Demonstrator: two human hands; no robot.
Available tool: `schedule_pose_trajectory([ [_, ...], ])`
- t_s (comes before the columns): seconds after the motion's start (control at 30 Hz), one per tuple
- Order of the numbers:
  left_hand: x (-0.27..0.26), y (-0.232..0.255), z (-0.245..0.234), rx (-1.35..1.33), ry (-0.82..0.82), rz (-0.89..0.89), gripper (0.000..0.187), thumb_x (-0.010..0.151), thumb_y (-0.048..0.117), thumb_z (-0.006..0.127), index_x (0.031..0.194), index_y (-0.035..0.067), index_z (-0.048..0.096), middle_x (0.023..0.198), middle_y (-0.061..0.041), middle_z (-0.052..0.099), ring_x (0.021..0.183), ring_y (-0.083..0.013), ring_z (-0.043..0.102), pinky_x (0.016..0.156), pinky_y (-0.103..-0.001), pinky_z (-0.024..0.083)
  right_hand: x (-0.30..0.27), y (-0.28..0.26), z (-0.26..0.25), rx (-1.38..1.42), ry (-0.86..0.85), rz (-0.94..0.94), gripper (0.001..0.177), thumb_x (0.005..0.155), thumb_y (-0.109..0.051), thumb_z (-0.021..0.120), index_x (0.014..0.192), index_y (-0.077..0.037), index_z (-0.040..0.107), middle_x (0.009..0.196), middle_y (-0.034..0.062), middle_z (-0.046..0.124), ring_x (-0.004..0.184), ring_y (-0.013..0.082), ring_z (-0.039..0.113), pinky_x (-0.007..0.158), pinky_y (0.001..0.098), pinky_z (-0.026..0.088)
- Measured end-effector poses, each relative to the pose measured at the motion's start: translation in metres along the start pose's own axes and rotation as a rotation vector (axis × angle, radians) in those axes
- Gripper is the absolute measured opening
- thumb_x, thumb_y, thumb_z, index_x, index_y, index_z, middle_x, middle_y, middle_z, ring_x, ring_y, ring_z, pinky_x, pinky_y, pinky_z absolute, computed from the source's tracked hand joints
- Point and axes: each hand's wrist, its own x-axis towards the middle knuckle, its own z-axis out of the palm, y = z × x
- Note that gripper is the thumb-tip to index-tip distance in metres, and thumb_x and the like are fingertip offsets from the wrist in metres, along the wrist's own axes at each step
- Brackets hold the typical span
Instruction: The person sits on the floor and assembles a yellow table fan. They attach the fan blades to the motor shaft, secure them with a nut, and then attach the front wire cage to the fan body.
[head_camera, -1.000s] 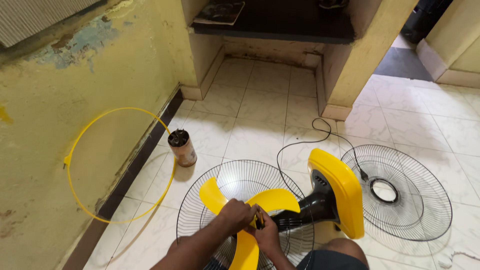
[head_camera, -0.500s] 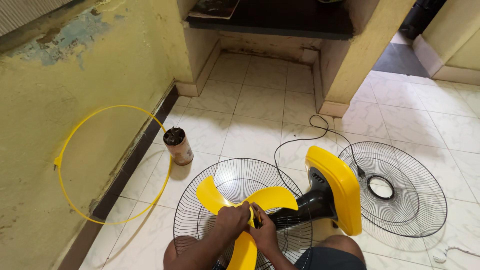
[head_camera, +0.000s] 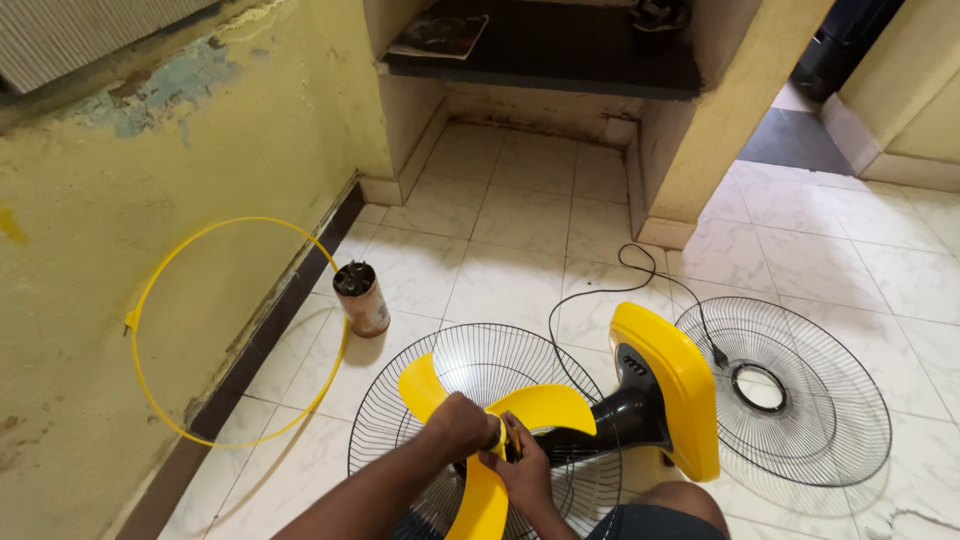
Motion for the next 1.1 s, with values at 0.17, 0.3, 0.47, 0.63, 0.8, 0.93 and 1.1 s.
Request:
schedule_pose_trajectory([
  [0.17, 0.024, 0.016, -0.008, 0.232, -0.040, 0.120, 0.015, 0.092, 0.027, 0.067, 0.089, 0.014, 0.073, 0.083, 0.003, 0.075, 0.080, -0.0194, 0.071, 0.072, -0.037, 0.044, 0.007, 0.008, -0.001, 0.053, -0.016, 0.024, 0.087, 0.073, -0.009, 0.089, 0.148, -0.003, 0.046, 0.140, 0.0111, 0.066, 0.125, 0.0184, 0.066, 0.102, 0.0309, 0.055],
  [0.3, 0.022, 0.005, -0.007, 0.228, -0.136, 0.181, 0.016, 0.091, 0.029, 0.068, 0.087, 0.015, 0.075, 0.084, 0.002, 0.073, 0.083, -0.0204, 0.070, 0.073, -0.037, 0.042, 0.008, 0.011, -0.001, 0.115, -0.044, 0.011, 0.087, 0.074, -0.007, 0.089, 0.149, -0.001, 0.044, 0.144, 0.0119, 0.063, 0.129, 0.0192, 0.062, 0.106, 0.0316, 0.051],
  [0.47, 0.013, 0.000, -0.011, 0.051, -0.098, 0.113, 0.023, 0.094, 0.031, 0.066, 0.085, 0.012, 0.076, 0.082, -0.004, 0.073, 0.081, -0.0244, 0.071, 0.070, -0.041, 0.046, 0.009, 0.007, 0.001, 0.157, -0.053, 0.062, 0.088, 0.074, -0.005, 0.089, 0.149, -0.002, 0.043, 0.145, 0.0116, 0.062, 0.132, 0.0189, 0.059, 0.108, 0.0320, 0.049],
  [0.63, -0.001, 0.004, -0.014, -0.233, -0.013, -0.113, 0.027, 0.093, 0.038, 0.067, 0.087, 0.012, 0.075, 0.083, -0.009, 0.073, 0.081, -0.0281, 0.071, 0.070, -0.044, 0.048, 0.010, 0.007, 0.001, 0.168, -0.054, 0.087, 0.085, 0.075, -0.001, 0.086, 0.149, -0.002, 0.043, 0.146, 0.0120, 0.060, 0.132, 0.0175, 0.058, 0.107, 0.0310, 0.050],
  [0.8, -0.017, 0.030, -0.018, -0.502, 0.149, -0.463, 0.037, 0.097, 0.045, 0.065, 0.086, 0.011, 0.073, 0.085, -0.010, 0.074, 0.082, -0.0280, 0.073, 0.071, -0.044, 0.051, 0.010, 0.005, 0.003, 0.260, -0.043, 0.120, 0.085, 0.076, -0.003, 0.085, 0.150, -0.002, 0.044, 0.141, 0.0138, 0.065, 0.122, 0.0216, 0.064, 0.103, 0.0344, 0.054],
  [0.93, -0.015, 0.026, -0.028, -0.436, 0.043, -0.415, 0.039, 0.094, 0.046, 0.067, 0.099, 0.007, 0.071, 0.091, -0.010, 0.073, 0.088, -0.0285, 0.071, 0.074, -0.045, 0.050, 0.010, 0.003, 0.002, 0.073, -0.006, 0.051, 0.083, 0.077, -0.006, 0.089, 0.149, -0.002, 0.046, 0.142, 0.0097, 0.064, 0.128, 0.0159, 0.061, 0.107, 0.0301, 0.049],
  [1.1, -0.004, 0.016, -0.020, -0.197, 0.127, -0.088, 0.040, 0.090, 0.027, 0.070, 0.123, 0.007, 0.060, 0.094, -0.011, 0.072, 0.087, -0.0313, 0.072, 0.070, -0.046, 0.052, 0.010, 0.024, -0.002, 0.210, -0.068, 0.021, 0.080, 0.081, -0.001, 0.078, 0.152, -0.002, 0.042, 0.139, 0.0131, 0.065, 0.125, 0.0197, 0.064, 0.104, 0.0321, 0.052],
])
